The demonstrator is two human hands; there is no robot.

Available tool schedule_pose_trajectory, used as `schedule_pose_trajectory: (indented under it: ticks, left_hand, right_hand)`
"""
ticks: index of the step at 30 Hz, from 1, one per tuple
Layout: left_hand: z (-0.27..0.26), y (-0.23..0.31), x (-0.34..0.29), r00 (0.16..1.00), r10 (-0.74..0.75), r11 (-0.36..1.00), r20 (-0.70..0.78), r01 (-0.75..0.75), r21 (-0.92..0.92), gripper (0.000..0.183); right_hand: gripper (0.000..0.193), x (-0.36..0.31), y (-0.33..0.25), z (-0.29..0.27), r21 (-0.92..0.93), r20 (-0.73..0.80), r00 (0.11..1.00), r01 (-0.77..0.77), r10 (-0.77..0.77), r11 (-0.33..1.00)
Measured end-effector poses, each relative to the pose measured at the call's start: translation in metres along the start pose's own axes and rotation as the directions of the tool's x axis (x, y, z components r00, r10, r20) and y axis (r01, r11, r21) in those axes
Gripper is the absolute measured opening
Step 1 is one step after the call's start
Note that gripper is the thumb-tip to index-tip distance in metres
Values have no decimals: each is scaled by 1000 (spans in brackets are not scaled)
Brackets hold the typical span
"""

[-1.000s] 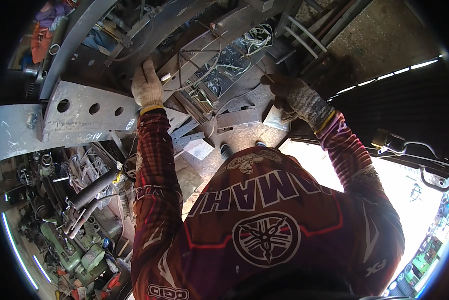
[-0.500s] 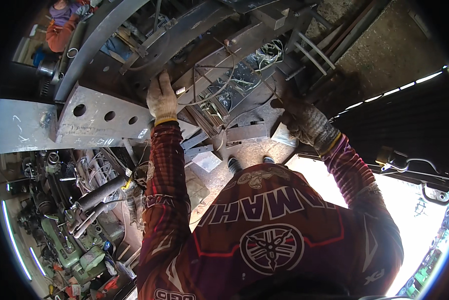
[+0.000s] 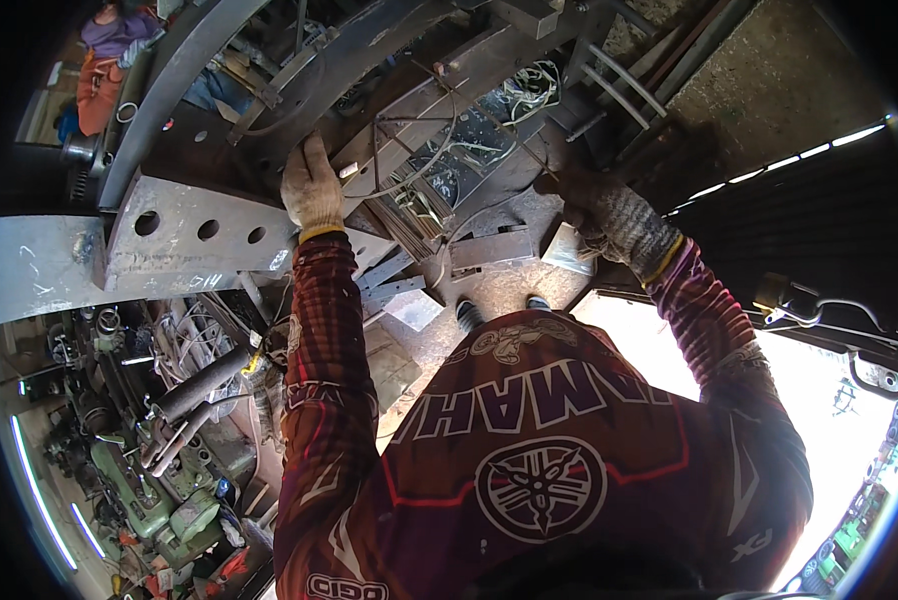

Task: The person twists and bends pieces of metal wire using their gloved hands to secure components on a large industrial structure.

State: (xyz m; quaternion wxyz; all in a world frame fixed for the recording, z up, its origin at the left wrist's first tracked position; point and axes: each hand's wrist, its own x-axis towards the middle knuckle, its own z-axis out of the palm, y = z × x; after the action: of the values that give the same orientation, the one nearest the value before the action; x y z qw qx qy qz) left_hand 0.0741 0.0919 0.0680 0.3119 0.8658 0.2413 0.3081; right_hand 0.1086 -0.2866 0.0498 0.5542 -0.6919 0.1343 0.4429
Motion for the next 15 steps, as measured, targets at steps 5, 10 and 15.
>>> schedule_pose_trajectory:
  ticks: [5, 10, 15]
  left_hand:
    - [1, -10, 1, 1000, 1, 1000, -20, -1, 29, 52]
    - [1, 0, 2, 1000, -8, 999, 8, 8, 42, 52]
    - [2, -1, 1, 1000, -17, 1000, 11, 16, 19, 50]
  right_hand:
    - [41, -10, -16, 5, 40, 43, 999, 27, -28, 999]
    - [42, -11, -23, 8, 53, 24, 999, -32, 31, 998]
    - [33, -25, -6, 9, 238, 118, 980, 127, -159, 963]
